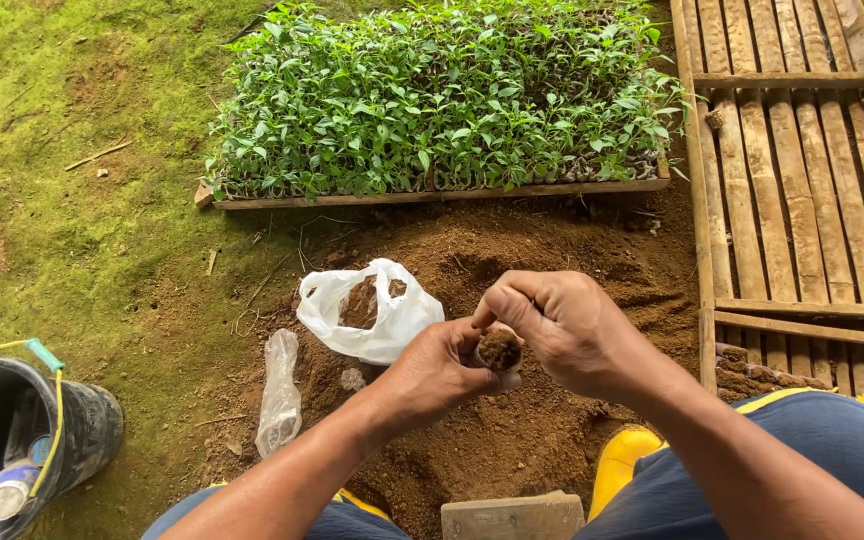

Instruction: The person fills small plastic bags with soil from a pile on the ground, places seeds inside, and arranges the bags in a wooden tray. The person repeats this process multiple times, handling soil, seeds, and plastic bags by hand.

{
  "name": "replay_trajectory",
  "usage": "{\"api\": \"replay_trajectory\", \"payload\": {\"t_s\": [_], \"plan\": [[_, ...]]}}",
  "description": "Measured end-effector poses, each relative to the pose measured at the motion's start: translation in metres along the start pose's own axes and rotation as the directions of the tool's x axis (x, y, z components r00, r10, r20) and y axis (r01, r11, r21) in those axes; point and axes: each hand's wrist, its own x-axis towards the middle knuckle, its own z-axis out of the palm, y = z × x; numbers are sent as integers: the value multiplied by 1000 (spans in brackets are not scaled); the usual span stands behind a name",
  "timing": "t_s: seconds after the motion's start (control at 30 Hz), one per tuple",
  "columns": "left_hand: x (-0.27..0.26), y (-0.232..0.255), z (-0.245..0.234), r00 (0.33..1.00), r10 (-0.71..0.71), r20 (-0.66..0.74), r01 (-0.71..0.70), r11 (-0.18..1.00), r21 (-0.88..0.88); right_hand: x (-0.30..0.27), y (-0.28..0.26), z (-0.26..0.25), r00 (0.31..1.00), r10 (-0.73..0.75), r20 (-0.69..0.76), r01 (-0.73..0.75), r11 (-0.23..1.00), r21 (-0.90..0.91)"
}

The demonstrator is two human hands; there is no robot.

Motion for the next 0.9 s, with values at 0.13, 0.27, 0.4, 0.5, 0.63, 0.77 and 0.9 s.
{"api": "replay_trajectory", "payload": {"t_s": [0.13, 0.27, 0.4, 0.5, 0.63, 0.77, 0.9], "plan": [[-2, 18, -12, 998, 31, -50, -34, 998, -47, -4, -3, -11, 987, 60, 151, -24, 973, -228], [3, 1, -20, 993, 45, -105, -56, 993, -99, -4, 3, -11, 963, 112, 245, -46, 964, -261], [9, -9, -22, 992, 47, -114, -62, 990, -128, -1, 4, -13, 960, 66, 273, 0, 972, -237], [5, -1, -20, 990, 63, -124, -81, 986, -144, 2, 4, -18, 975, 78, 210, -47, 988, -149], [6, 0, -22, 987, 58, -148, -75, 991, -110, 3, 10, -24, 986, 124, 109, -68, 906, -419], [7, -1, -24, 987, 54, -149, -70, 992, -104, 4, 11, -21, 969, 213, 129, -79, 755, -651], [8, 1, -24, 987, 69, -147, -85, 991, -106, 8, 0, -21, 935, 231, 269, 77, 608, -790]]}}
